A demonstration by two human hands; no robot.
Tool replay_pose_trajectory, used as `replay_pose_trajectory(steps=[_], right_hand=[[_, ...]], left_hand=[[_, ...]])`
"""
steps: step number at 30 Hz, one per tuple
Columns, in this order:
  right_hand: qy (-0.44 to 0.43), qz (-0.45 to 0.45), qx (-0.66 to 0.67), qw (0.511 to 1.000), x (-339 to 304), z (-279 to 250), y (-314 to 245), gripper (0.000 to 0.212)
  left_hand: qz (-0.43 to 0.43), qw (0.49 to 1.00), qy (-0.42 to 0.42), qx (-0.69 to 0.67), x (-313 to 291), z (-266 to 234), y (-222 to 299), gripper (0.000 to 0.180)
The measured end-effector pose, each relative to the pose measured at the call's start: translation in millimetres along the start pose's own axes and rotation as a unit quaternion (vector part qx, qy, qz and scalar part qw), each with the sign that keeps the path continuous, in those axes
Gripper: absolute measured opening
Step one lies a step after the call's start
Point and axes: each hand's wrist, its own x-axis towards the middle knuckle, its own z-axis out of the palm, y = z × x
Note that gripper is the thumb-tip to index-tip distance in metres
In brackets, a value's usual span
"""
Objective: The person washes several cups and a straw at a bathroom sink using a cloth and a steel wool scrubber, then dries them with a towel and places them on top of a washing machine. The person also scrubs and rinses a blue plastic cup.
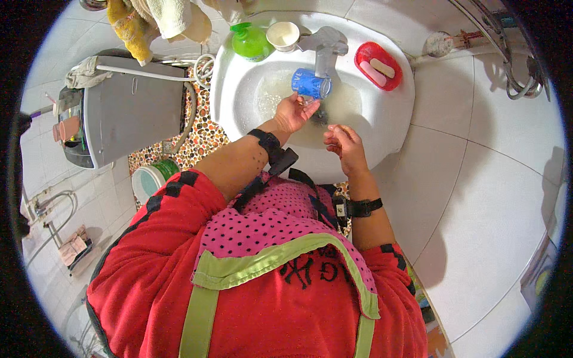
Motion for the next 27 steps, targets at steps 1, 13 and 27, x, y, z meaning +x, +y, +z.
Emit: replay_pose_trajectory(steps=[1,13,27], right_hand=[[-0.001,-0.001,0.0,1.0,-1,0,1,0.025],[-0.024,0.003,-0.017,1.0,-8,4,14,0.025],[-0.01,-0.001,-0.053,0.999,-16,5,20,0.024]], left_hand=[[0.0,1.0,0.003,-0.011,-1,-1,0,0.043],[0.03,0.997,0.04,-0.058,3,11,-3,0.038],[0.505,0.446,-0.069,0.735,-16,8,7,0.015]])
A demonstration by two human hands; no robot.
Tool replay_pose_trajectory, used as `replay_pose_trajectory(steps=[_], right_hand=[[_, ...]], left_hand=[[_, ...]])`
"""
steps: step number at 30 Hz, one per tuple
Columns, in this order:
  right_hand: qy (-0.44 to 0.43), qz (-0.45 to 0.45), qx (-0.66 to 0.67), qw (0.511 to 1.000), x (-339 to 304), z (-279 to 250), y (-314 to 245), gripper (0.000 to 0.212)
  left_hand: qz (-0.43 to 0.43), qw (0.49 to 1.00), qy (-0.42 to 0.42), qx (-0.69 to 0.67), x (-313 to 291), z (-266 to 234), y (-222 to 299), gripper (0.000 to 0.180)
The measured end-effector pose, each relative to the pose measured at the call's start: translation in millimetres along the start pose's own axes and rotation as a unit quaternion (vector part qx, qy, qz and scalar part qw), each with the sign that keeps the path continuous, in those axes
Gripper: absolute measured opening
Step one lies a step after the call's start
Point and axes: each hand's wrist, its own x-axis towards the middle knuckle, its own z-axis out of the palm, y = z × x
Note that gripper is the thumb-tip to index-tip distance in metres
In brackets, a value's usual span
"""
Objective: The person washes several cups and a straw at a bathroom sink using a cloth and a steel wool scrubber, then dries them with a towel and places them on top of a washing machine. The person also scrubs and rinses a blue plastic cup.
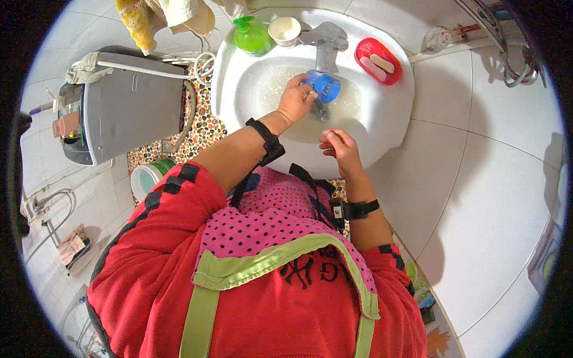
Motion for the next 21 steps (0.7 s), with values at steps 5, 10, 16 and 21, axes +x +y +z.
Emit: replay_pose_trajectory(steps=[5,10,16,21], right_hand=[[-0.021,-0.014,-0.02,0.999,-1,2,4,0.024],[-0.024,-0.013,-0.047,0.999,-2,1,6,0.025],[-0.033,-0.02,-0.052,0.998,1,3,9,0.024],[-0.035,-0.024,-0.053,0.998,4,4,11,0.024]], left_hand=[[0.056,0.998,0.005,0.013,9,-6,11,0.015],[0.017,0.999,0.012,0.026,10,-14,7,0.015],[-0.058,0.998,0.021,0.009,13,-9,0,0.017],[-0.148,0.987,-0.001,-0.055,5,-9,-5,0.019]])
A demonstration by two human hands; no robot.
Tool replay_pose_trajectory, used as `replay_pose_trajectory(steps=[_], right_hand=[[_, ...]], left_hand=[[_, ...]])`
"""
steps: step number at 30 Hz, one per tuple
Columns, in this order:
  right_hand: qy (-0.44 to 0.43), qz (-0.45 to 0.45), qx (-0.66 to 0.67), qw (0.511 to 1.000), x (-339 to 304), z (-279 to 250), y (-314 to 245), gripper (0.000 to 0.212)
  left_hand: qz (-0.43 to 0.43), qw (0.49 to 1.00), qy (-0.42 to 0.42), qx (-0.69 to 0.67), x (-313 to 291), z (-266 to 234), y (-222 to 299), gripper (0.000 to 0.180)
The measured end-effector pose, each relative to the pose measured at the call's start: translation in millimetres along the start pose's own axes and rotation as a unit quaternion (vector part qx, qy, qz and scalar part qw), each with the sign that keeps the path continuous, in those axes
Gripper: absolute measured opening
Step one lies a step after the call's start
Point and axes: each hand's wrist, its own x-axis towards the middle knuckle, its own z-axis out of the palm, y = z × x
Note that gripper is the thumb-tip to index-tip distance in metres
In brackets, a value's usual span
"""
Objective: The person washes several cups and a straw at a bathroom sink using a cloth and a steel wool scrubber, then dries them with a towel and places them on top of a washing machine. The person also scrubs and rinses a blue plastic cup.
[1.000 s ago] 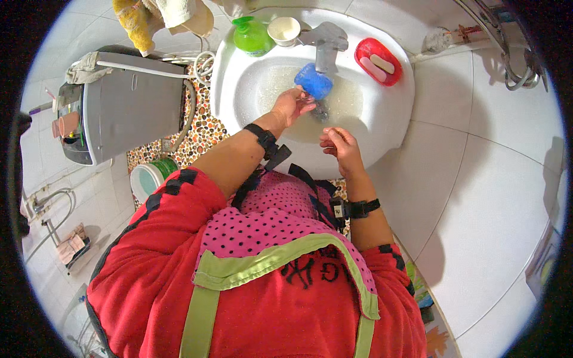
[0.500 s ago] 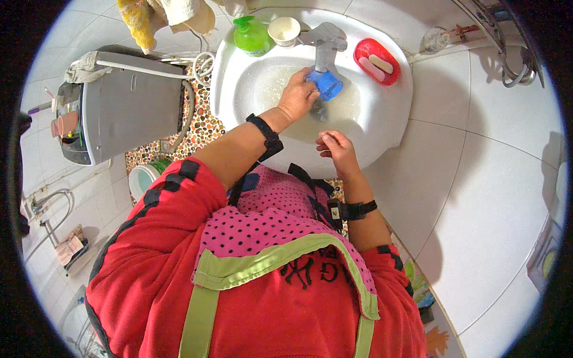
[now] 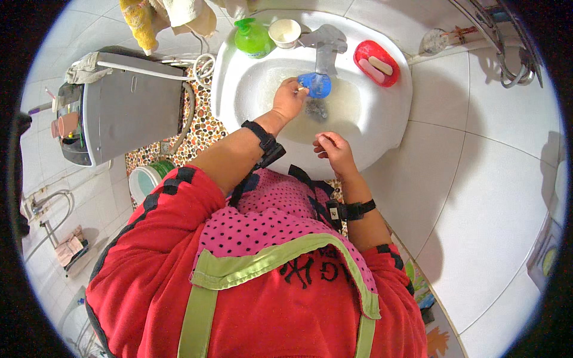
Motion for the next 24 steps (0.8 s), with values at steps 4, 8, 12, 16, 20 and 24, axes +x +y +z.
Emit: replay_pose_trajectory(steps=[4,8,12,16,20,24], right_hand=[[-0.006,0.008,-0.01,1.0,2,0,0,0.025],[-0.016,0.014,-0.007,1.0,3,1,2,0.024],[-0.009,-0.002,-0.018,1.0,6,-4,9,0.023],[0.077,-0.099,-0.099,0.987,29,-12,14,0.026],[0.224,-0.098,-0.066,0.967,73,-12,5,0.037],[-0.028,-0.06,0.172,0.983,98,-8,-13,0.053]], left_hand=[[-0.068,0.998,-0.01,-0.011,3,1,6,0.027],[-0.149,0.985,-0.066,-0.058,12,4,15,0.039],[-0.23,0.964,-0.032,-0.131,17,8,12,0.049],[-0.324,0.881,-0.156,-0.307,15,8,4,0.05],[-0.357,0.817,-0.25,-0.378,22,0,4,0.048],[-0.351,0.823,-0.279,-0.349,32,-8,8,0.039]])
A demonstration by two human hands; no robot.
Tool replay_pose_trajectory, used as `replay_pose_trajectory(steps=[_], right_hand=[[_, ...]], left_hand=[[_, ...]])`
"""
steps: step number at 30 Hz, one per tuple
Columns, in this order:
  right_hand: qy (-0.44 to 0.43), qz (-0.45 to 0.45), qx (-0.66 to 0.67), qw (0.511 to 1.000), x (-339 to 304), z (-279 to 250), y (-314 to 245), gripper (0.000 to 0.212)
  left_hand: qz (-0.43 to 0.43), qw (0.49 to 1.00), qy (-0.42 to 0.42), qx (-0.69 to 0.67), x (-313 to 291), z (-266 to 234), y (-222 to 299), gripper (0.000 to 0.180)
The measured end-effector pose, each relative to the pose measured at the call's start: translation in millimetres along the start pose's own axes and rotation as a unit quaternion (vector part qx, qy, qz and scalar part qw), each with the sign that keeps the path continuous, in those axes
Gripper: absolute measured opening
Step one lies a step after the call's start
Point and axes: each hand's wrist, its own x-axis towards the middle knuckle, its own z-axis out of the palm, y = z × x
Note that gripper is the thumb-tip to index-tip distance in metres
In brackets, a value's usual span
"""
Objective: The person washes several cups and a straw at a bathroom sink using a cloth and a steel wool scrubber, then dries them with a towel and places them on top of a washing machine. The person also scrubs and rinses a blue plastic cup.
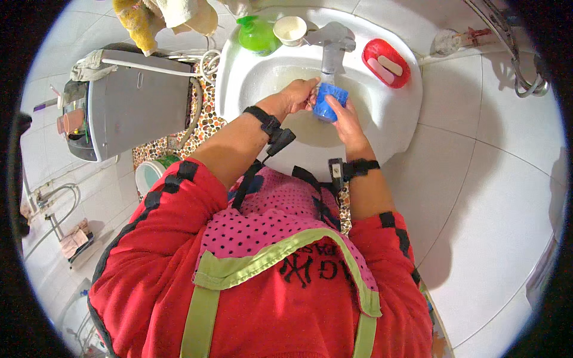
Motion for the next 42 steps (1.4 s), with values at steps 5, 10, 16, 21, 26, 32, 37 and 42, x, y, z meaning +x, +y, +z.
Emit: replay_pose_trajectory(steps=[5,10,16,21,26,32,37,42], right_hand=[[0.116,0.083,0.04,0.989,18,12,-5,0.059],[0.216,0.086,0.072,0.97,36,32,22,0.06],[0.204,0.12,0.144,0.961,46,25,21,0.057],[0.211,0.103,0.006,0.972,42,29,16,0.059],[0.13,-0.088,-0.239,0.958,38,37,13,0.063],[0.104,-0.191,-0.381,0.898,33,17,4,0.069],[0.066,-0.159,-0.345,0.923,44,3,12,0.072],[0.104,-0.119,-0.335,0.929,43,-9,20,0.066]], left_hand=[[0.119,0.992,-0.034,-0.016,6,-2,-9,0.018],[0.231,0.89,0.239,0.312,21,5,-10,0.026],[0.284,0.83,0.227,0.423,26,11,2,0.032],[0.298,0.82,0.226,0.433,22,-1,5,0.042],[0.07,0.941,0.217,0.252,22,-12,9,0.055],[-0.055,0.994,-0.073,-0.055,8,-37,-5,0.041],[0.114,0.986,-0.052,0.113,7,-44,-9,0.034],[0.302,0.898,0.088,0.307,9,-38,-22,0.029]])
